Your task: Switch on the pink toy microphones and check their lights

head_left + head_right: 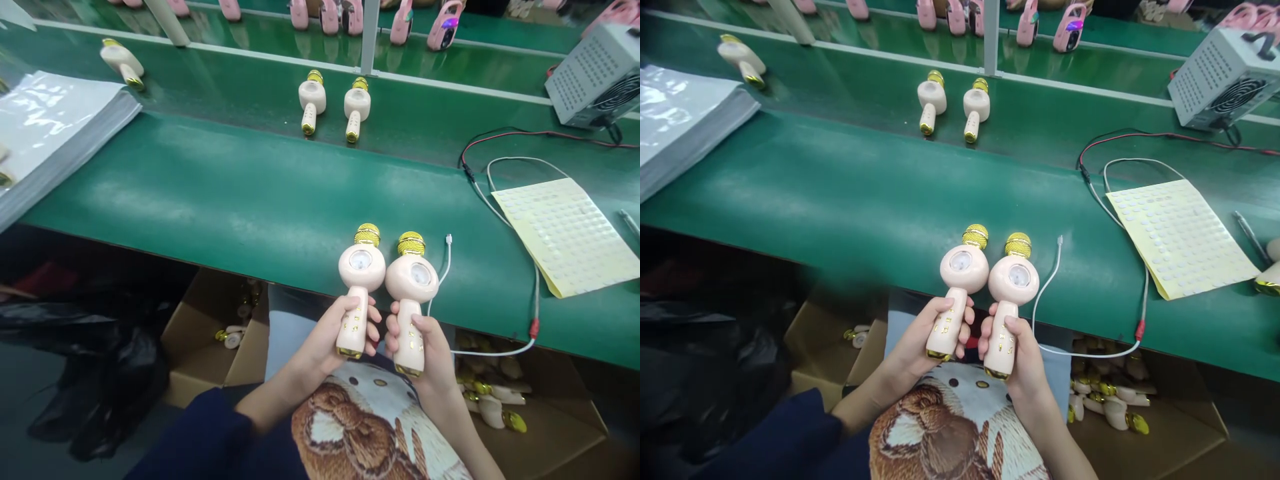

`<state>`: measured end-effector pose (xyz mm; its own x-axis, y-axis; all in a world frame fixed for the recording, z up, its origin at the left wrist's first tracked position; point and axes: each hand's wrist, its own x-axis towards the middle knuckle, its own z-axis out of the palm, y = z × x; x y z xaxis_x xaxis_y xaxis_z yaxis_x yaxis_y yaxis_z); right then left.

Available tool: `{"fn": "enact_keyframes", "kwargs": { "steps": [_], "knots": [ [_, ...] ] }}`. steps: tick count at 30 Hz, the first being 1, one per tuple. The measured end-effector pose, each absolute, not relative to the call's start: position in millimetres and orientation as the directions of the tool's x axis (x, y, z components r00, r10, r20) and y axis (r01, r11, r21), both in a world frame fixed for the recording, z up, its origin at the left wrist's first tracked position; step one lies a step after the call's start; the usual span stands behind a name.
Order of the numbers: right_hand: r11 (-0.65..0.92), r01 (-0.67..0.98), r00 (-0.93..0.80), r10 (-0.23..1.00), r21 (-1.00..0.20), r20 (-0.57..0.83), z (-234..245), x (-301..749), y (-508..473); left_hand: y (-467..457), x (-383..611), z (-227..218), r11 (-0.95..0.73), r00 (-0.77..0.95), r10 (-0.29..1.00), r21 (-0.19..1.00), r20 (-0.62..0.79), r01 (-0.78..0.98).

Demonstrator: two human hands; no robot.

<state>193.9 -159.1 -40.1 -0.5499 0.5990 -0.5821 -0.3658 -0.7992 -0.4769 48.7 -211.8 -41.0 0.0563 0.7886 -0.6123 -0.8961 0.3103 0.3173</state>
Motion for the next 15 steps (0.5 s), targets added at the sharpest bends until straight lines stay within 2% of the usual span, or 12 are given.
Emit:
{"fn": "enact_keyframes", "kwargs": {
  "steps": [4, 15],
  "knots": [
    [-0.802, -0.386, -0.533, 0.597, -0.456, -0.6, -42.2, 192.2, -157.7, -211.1, 50.0, -38.0, 0.311, 0.065, 0.777, 0.292, -0.627, -0.904],
    [-0.799, -0.387, -0.524, 0.601, -0.459, -0.604, -46.6, 190.7, -165.5, -215.8, 58.2, -46.7, 0.28, 0.029, 0.827, 0.367, -0.561, -0.887]
  ]
}}
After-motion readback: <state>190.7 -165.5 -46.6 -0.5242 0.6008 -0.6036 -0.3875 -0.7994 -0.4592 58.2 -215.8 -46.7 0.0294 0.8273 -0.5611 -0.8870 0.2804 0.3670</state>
